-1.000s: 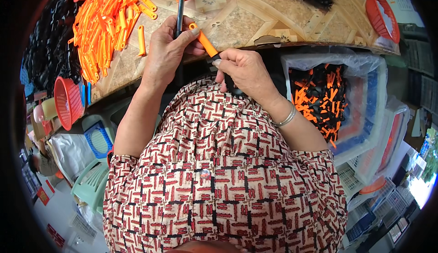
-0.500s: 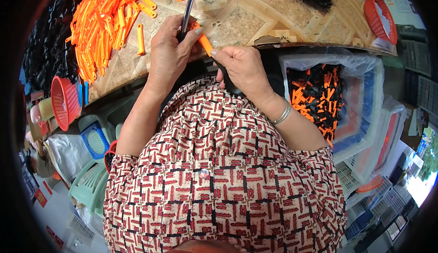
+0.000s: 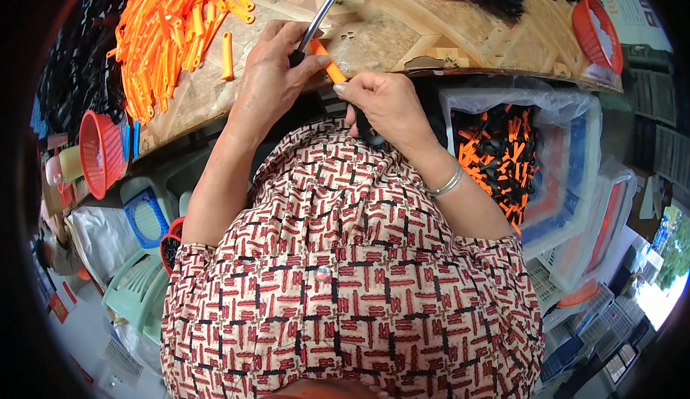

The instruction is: The person assembles garden tools by inserting orange plastic handles into black metal heads. They use a hammer to secure the handles into the heads and place the finished tools on the table. The process is repeated for multiple units.

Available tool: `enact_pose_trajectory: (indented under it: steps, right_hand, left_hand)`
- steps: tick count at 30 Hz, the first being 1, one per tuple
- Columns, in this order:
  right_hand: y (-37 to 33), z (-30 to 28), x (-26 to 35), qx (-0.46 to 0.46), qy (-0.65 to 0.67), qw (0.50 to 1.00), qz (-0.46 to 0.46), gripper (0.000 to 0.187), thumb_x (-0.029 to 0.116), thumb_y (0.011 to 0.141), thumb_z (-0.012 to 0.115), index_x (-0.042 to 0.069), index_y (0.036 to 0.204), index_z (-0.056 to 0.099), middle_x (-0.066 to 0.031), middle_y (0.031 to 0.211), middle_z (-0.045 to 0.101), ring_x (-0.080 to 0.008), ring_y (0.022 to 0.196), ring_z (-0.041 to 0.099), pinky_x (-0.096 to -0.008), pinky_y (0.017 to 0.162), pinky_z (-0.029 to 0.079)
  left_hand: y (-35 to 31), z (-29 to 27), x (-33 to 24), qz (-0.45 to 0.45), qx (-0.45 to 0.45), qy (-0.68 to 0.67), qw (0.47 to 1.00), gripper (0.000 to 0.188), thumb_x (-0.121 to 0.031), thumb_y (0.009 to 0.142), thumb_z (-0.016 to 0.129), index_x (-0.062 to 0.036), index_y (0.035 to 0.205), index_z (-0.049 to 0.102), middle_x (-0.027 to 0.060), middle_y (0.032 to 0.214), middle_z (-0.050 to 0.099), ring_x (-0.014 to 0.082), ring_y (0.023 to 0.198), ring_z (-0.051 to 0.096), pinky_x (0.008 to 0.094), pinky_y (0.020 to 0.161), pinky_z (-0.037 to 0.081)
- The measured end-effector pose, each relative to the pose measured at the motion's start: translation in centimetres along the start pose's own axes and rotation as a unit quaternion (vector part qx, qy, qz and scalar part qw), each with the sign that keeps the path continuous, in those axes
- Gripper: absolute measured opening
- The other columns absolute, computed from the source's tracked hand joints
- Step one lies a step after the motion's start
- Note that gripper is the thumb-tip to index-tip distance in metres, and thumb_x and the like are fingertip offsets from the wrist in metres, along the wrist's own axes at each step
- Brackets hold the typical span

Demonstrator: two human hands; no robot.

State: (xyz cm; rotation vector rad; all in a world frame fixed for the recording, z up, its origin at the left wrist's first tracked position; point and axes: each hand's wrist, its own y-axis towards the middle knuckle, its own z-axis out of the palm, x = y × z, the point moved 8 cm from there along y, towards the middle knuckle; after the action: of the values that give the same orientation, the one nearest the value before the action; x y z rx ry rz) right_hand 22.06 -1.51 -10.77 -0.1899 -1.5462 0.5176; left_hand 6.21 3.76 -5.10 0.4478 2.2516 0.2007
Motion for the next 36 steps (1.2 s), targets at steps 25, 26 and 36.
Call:
enact_pose_trajectory:
  steps: [25,26,36]
  right_hand:
    - [-0.1,-0.5,-0.9,0.005,0.054,0.998,0.031,0.022,0.017,0.100,0.067,-0.001,0.088,0.070,-0.0072,0.068,0.068,-0.0138,0.052,0.065,-0.0230,0.048,0.049]
    - [0.1,-0.9,-0.4,0.017,0.030,0.999,0.000,0.022,0.018,0.100,0.067,0.000,0.087,0.069,-0.0063,0.067,0.068,-0.0123,0.054,0.065,-0.0236,0.050,0.049]
    - [-7.8,-18.1,7.9,-0.228,-0.702,0.668,-0.099,0.019,0.019,0.092,0.069,0.004,0.104,0.072,-0.0156,0.088,0.072,-0.0346,0.081,0.068,-0.0421,0.072,0.050]
  left_hand:
    - [-6.5,-5.6,-2.4,0.040,-0.003,0.180,0.983,0.035,0.000,0.089,0.075,-0.0085,0.123,0.073,0.0100,0.089,0.069,0.0188,0.072,0.066,0.0298,0.069,0.052]
    - [-6.3,-6.7,-2.6,0.034,-0.029,0.109,0.993,0.031,-0.002,0.092,0.073,-0.0055,0.123,0.071,0.0079,0.088,0.068,0.0159,0.073,0.064,0.0290,0.068,0.051]
    - [-6.1,-11.0,7.5,-0.301,-0.143,-0.182,0.925,0.033,-0.020,0.096,0.075,-0.0037,0.125,0.072,-0.0068,0.075,0.047,0.0039,0.068,0.041,0.0204,0.060,0.033]
